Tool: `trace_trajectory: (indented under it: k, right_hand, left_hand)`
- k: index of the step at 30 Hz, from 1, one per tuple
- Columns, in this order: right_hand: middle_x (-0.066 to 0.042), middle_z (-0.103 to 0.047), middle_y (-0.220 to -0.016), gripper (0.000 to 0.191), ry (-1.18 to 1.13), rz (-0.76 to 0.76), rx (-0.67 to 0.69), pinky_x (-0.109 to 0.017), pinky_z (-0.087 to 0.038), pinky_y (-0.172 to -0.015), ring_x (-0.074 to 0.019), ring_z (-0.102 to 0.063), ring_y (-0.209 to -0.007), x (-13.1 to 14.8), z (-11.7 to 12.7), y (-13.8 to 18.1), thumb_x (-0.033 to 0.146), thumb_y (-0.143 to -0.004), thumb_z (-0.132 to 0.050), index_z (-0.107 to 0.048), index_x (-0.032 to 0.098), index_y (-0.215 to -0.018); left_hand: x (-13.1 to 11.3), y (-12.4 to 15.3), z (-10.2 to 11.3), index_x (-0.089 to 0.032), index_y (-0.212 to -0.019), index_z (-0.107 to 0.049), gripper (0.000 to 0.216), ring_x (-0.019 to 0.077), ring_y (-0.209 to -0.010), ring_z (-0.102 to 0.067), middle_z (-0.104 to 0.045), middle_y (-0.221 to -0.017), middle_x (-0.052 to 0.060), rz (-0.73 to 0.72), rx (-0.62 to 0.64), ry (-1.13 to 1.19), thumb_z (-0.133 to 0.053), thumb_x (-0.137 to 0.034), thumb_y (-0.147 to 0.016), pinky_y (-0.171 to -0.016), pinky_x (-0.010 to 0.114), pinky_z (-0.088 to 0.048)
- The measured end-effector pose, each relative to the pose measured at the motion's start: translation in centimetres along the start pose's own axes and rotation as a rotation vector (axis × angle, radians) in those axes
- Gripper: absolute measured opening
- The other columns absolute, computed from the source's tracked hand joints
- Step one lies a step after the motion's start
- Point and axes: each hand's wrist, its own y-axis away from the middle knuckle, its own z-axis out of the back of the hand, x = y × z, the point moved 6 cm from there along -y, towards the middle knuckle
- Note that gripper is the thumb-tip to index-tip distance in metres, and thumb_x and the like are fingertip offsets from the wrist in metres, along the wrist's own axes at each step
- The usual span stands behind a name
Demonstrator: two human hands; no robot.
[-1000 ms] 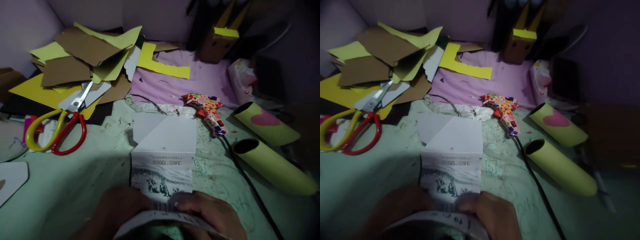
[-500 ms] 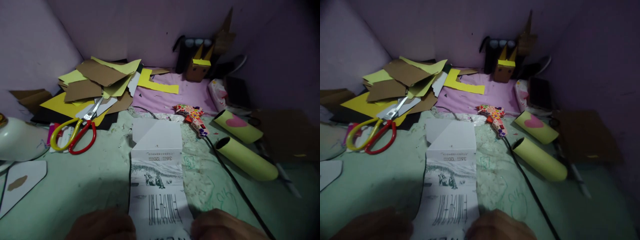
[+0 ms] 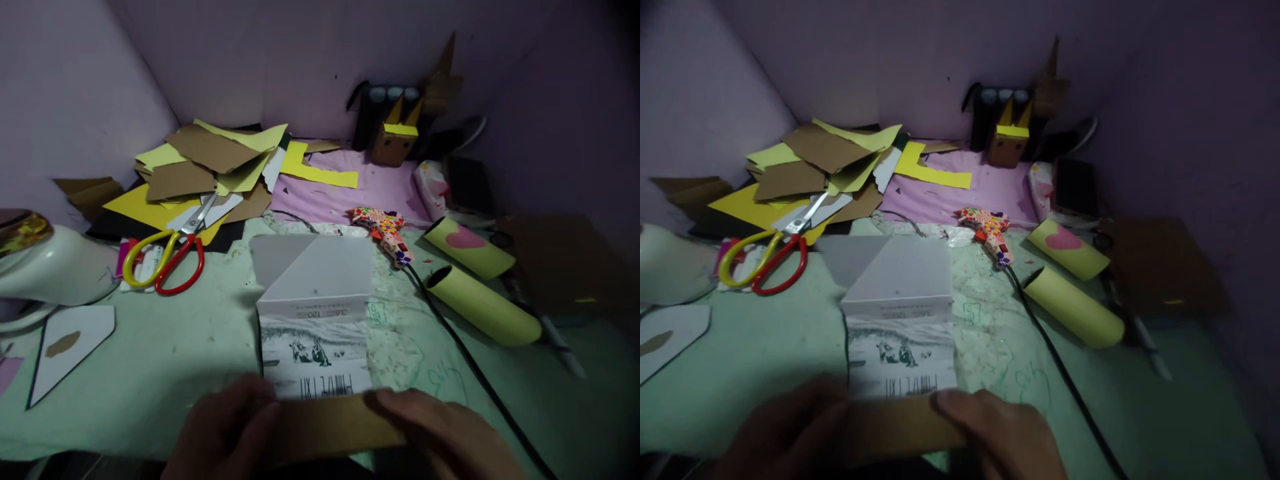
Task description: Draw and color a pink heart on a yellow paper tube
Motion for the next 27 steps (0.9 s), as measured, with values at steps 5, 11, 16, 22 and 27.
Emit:
trace_trajectory:
  k: [5,11,16,22,27]
  right_hand:
    - [-0.008,-0.07,-0.113,0.031,0.29,0.221,0.122,-0.023,-0.059,-0.071,-0.0187,-0.07,-0.093,-0.8,0.4,-0.7,0.022,-0.094,-0.043,-0.065,0.025,-0.115]
    - [-0.007,-0.071,-0.106,0.036,0.319,0.38,0.143,-0.037,-0.053,-0.09,-0.0221,-0.061,-0.109,-1.7,-0.5,-0.1,0.011,-0.096,-0.037,-0.06,0.018,-0.124]
    - [-0.009,-0.071,-0.091,0.027,0.2,0.367,0.078,-0.029,-0.056,-0.071,-0.0178,-0.066,-0.084,-1.4,-0.8,-1.1,0.01,-0.091,-0.046,-0.063,0.012,-0.113]
    - [-0.007,-0.072,-0.076,0.028,0.164,0.322,0.016,-0.022,-0.052,-0.053,-0.0145,-0.066,-0.064,-0.5,-0.6,-2.6,0.005,-0.081,-0.043,-0.065,0.013,-0.096]
    - [-0.002,-0.07,-0.068,0.023,0.08,0.172,0.007,-0.021,-0.052,-0.05,-0.0134,-0.066,-0.058,-1.1,-1.2,-3.0,0.007,-0.076,-0.047,-0.062,0.018,-0.089]
  left_hand:
    - [0.3,-0.8,1.2,-0.025,-0.08,-0.061,0.026,0.0134,-0.048,-0.059,-0.066,-0.058,-0.005,0.122,-0.158,0.073,-0.05,-0.048,-0.084,-0.041,0.019,-0.046]
    - [-0.4,-0.1,1.9,-0.031,-0.096,-0.062,0.021,0.0141,-0.078,-0.069,-0.072,-0.091,-0.004,-0.287,-0.285,-0.007,-0.042,-0.03,-0.091,-0.066,0.022,-0.056]
    - [0.2,0.2,1.9,-0.033,-0.122,-0.051,0.035,0.0165,-0.083,-0.07,-0.071,-0.102,0.002,-0.41,-0.313,-0.151,-0.042,-0.022,-0.09,-0.061,0.022,-0.057]
    - [-0.5,0.4,1.6,-0.023,-0.12,-0.051,0.04,0.023,-0.103,-0.06,-0.064,-0.11,0.008,-0.677,-0.355,-0.328,-0.038,-0.017,-0.082,-0.088,0.038,-0.052]
    - [-0.2,-0.1,0.7,-0.017,-0.103,-0.054,0.027,0.0166,-0.071,-0.06,-0.066,-0.082,0.004,-0.704,-0.347,-0.426,-0.043,-0.011,-0.079,-0.061,0.026,-0.051]
